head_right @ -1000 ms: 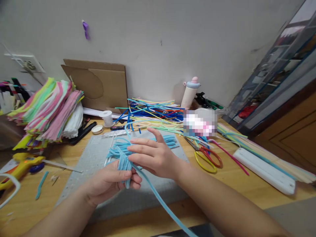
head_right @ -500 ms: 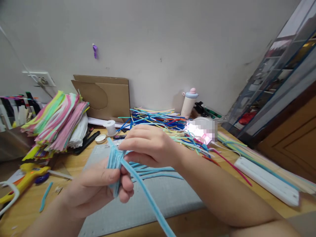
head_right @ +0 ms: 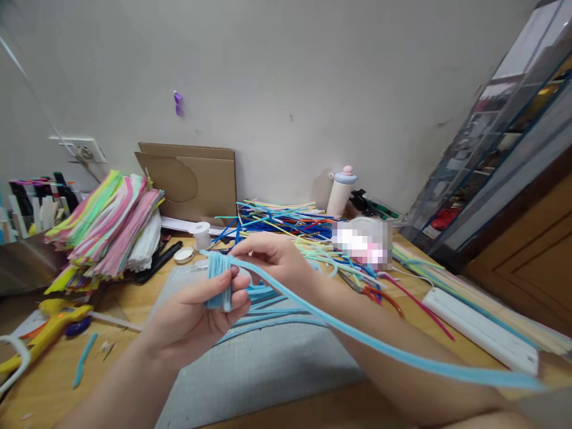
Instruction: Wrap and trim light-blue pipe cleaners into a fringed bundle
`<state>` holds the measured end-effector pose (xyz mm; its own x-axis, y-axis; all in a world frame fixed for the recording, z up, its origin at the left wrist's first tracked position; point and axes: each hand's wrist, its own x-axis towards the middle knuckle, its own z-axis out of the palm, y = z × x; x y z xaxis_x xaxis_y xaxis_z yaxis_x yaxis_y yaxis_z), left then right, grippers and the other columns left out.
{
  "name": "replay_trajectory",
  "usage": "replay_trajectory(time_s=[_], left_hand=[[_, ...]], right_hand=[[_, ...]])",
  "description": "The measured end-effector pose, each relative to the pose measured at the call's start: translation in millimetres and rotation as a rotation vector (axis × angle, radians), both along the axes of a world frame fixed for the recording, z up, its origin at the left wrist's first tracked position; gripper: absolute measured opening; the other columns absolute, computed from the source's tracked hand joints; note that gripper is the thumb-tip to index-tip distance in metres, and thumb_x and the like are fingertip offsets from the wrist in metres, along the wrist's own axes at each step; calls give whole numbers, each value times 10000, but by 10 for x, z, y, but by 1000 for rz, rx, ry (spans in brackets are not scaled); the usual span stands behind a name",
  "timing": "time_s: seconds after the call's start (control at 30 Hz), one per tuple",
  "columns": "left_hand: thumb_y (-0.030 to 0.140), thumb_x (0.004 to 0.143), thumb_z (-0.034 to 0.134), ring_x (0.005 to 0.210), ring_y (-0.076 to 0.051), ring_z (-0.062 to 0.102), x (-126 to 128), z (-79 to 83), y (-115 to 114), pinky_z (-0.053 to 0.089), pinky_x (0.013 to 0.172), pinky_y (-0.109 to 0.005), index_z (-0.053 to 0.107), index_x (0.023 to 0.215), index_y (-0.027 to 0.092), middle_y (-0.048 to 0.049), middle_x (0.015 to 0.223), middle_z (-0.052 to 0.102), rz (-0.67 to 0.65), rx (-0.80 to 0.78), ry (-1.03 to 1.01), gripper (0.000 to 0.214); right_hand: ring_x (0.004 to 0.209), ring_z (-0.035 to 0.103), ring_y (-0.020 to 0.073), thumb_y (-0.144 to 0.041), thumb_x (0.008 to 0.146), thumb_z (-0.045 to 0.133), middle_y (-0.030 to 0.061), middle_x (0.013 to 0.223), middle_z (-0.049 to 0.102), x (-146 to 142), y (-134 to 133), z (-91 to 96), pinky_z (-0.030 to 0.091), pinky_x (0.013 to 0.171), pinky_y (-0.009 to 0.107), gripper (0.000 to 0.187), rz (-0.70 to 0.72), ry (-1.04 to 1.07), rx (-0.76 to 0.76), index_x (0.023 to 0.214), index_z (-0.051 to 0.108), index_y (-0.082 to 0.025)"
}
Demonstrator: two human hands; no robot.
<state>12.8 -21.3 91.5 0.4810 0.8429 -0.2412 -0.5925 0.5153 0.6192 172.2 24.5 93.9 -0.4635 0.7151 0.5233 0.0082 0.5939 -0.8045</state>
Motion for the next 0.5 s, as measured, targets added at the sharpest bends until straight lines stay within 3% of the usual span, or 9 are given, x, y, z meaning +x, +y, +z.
replay_trajectory(time_s=[0.07, 0.13, 0.23, 0.33, 0.5], left_hand=[[80, 823, 578, 600, -123, 683, 0, -187, -4, 555, 691, -224, 693, 786, 95, -79, 748, 733, 67, -138, 26, 122], [60, 816, 582, 626, -124, 689, -5, -368, -16, 557, 717, -231, 696, 805, 83, -87, 765, 738, 106, -244, 62, 117], [51, 819, 577, 617, -133, 690, -21, -571, -40, 564, 690, -241, 695, 805, 70, -95, 748, 737, 117, -290, 99, 120], [62, 810, 599, 605, -133, 687, -40, -693, -67, 563, 671, -239, 698, 797, 68, -93, 734, 734, 66, -261, 95, 100], [75, 758, 668, 667, -133, 674, -36, -806, -103, 542, 723, -257, 704, 816, 98, -62, 759, 723, 2, -198, 72, 72]], right_hand=[[799, 608, 165, -395, 786, 633, 52, 874, 655, -45, -47, -306, 508, 675, 269, 243, -66, 55, -195, 893, 692, -184], [762, 600, 141, -410, 760, 658, 43, 916, 642, -87, -121, -593, 499, 622, 236, 310, -35, 128, -439, 993, 675, -206], [686, 575, 108, -449, 750, 657, 28, 884, 618, -116, -227, -882, 441, 512, 172, 367, -32, 191, -699, 1042, 654, -228], [772, 583, 134, -473, 719, 682, 42, 930, 612, -94, -286, -978, 447, 553, 181, 403, 32, 219, -687, 1034, 651, -223], [953, 561, 180, -438, 811, 597, 61, 998, 575, -15, -324, -964, 464, 824, 298, 322, 39, 165, -442, 1035, 642, -212]])
